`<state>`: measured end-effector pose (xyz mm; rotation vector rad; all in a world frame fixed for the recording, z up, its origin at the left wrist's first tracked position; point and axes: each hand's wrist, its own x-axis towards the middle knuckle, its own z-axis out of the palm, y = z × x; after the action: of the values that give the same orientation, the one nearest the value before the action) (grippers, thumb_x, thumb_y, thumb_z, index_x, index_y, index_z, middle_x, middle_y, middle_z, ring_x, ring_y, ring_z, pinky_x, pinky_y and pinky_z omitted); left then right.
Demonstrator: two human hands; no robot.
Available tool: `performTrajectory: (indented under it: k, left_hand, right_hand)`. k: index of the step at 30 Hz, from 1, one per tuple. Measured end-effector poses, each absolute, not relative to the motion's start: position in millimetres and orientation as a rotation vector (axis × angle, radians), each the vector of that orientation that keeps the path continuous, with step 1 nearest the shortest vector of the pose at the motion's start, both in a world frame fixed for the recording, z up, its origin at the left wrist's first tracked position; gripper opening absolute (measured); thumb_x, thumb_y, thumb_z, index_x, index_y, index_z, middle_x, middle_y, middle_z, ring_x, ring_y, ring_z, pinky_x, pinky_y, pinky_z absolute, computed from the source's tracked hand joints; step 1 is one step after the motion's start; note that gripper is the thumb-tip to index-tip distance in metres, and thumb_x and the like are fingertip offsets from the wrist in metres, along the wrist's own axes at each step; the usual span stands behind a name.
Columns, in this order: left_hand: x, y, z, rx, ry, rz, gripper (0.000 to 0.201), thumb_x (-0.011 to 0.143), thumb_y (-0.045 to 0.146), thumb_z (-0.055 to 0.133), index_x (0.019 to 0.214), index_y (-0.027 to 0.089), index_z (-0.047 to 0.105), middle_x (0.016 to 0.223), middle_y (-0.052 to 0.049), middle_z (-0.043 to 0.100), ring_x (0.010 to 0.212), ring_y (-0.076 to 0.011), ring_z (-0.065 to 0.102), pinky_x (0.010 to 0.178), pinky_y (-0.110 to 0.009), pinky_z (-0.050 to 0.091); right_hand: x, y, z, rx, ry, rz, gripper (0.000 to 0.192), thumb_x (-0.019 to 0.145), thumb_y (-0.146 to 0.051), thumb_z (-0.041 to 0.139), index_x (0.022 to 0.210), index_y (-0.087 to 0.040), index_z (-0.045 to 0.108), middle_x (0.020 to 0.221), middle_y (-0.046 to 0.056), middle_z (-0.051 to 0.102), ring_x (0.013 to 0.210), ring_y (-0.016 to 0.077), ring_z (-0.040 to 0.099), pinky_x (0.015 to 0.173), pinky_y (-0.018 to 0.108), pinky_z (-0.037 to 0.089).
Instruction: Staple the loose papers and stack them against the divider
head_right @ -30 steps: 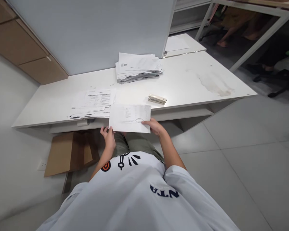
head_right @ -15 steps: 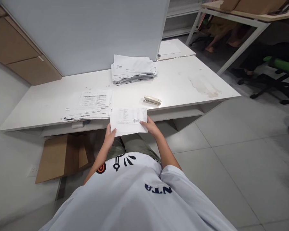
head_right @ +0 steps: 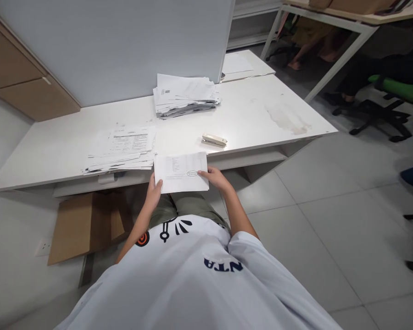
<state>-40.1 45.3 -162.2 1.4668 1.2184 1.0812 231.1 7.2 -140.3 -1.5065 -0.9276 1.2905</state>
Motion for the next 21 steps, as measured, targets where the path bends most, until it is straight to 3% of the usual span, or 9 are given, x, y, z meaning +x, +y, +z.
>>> performTrajectory:
  k: [3,8,15,21]
  left_hand:
    - [-41.4,45.0,-165.9,1.492,1.201,1.112,0.050,0.092,0.035,0.052,0.137,0.019,0.042,0.143,-0.012,0.050,0.133,-0.0250,0.045,0.114,-0.040,0.033]
    - [-42.8,42.4,-166.4,1.467,1.147,1.113,0.062,0.084,0.027,0.061,0.141,0.020,0.041,0.147,-0.013,0.046,0.136,-0.0269,0.042,0.117,-0.043,0.029]
    - [-40.4,41.8,-161.7,1.392,1.142,1.149,0.057,0.085,0.028,0.057,0.140,0.021,0.044,0.144,-0.009,0.050,0.133,-0.0246,0.047,0.113,-0.038,0.037]
    - [-36.8,46.2,-159.4,1.315,1.234,1.179,0.051,0.085,0.025,0.052,0.135,0.018,0.047,0.134,-0.013,0.058,0.123,-0.0260,0.056,0.105,-0.041,0.045]
  right_hand:
    - [229.7,6.8,-141.2,-1.507,-0.913,1.288,0.025,0.072,-0.035,0.079,0.086,-0.016,0.073,0.100,0.009,0.074,0.093,0.0282,0.068,0.087,0.041,0.053]
    - [228.5,6.1,-141.1,-1.469,-0.897,1.291,0.038,0.068,-0.046,0.080,0.091,-0.016,0.072,0.104,0.009,0.074,0.096,0.0293,0.067,0.087,0.041,0.053]
    - [227.4,6.9,-145.6,-1.409,-0.898,1.256,0.055,0.066,-0.063,0.075,0.095,-0.017,0.071,0.098,0.009,0.074,0.095,0.0298,0.067,0.084,0.039,0.054]
    - [217.9,15.0,-151.6,-1.382,-0.845,1.216,0.057,0.066,-0.066,0.072,0.097,-0.018,0.070,0.094,0.009,0.074,0.094,0.0285,0.068,0.084,0.039,0.054]
